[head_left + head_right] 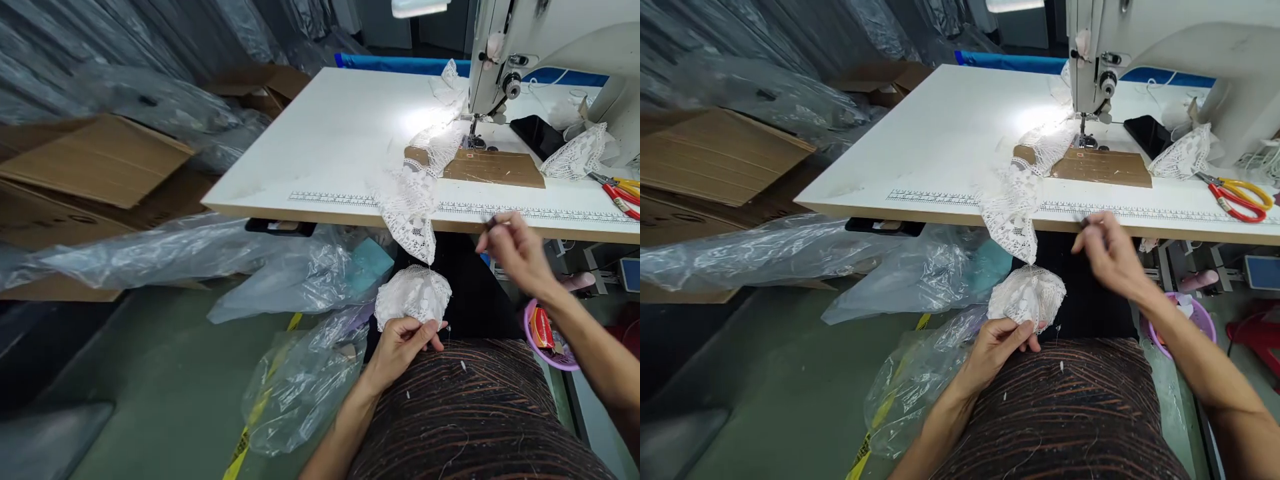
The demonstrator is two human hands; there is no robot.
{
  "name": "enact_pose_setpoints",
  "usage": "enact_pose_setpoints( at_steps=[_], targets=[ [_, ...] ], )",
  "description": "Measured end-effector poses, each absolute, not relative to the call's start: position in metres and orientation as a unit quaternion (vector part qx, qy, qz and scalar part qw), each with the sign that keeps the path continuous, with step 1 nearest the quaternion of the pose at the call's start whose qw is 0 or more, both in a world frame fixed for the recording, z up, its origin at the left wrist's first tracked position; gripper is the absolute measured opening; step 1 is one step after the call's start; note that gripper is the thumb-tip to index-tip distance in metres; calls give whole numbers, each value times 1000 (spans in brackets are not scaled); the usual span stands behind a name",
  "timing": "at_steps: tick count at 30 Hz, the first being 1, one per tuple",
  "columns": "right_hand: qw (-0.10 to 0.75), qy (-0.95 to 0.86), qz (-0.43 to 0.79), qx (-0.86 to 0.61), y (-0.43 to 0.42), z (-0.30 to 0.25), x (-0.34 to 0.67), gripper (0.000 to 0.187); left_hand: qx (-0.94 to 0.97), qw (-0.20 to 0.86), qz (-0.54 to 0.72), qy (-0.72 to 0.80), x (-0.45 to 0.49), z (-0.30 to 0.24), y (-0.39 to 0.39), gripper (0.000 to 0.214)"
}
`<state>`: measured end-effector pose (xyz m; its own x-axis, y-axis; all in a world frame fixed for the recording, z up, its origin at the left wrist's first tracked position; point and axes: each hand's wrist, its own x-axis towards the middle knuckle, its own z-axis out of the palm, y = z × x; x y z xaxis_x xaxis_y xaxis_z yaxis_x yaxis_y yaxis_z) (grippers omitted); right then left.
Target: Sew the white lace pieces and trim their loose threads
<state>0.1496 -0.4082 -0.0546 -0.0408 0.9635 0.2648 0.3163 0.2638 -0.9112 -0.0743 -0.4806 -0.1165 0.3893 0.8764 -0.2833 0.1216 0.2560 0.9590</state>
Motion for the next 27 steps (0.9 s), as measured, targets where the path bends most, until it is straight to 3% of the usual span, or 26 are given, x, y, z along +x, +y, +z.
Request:
enact_pose_setpoints(
  at_steps=[4,8,11,13,17,19,23,27],
  targets=[
    [356,-598,532,-483,-439,-96,112,41,584,613,257,466,-67,-115,-477,51],
    [346,-616,532,-466,-449,-113,105,37,666,584,138,444,-82,-99,-466,43],
    [345,-649,518,-437,-448,-106,110,32,685,477,282,473,-94,-86,-442,32],
    [333,-667,518,-418,-447,-100,112,29,693,431,357,455,-94,-85,-422,40],
    [314,-683,514,-412,-448,-97,114,27,616,652,313,312,-79,-107,-394,62],
    [310,-683,510,-422,-449,-97,116,28,555,722,298,285,-73,-121,-392,62],
    [298,-678,512,-435,-446,-95,123,38,507,716,327,350,-75,-132,-403,46],
    [293,-674,484,-475,-434,-94,124,65,498,698,325,398,-84,-122,-413,50]
  ],
)
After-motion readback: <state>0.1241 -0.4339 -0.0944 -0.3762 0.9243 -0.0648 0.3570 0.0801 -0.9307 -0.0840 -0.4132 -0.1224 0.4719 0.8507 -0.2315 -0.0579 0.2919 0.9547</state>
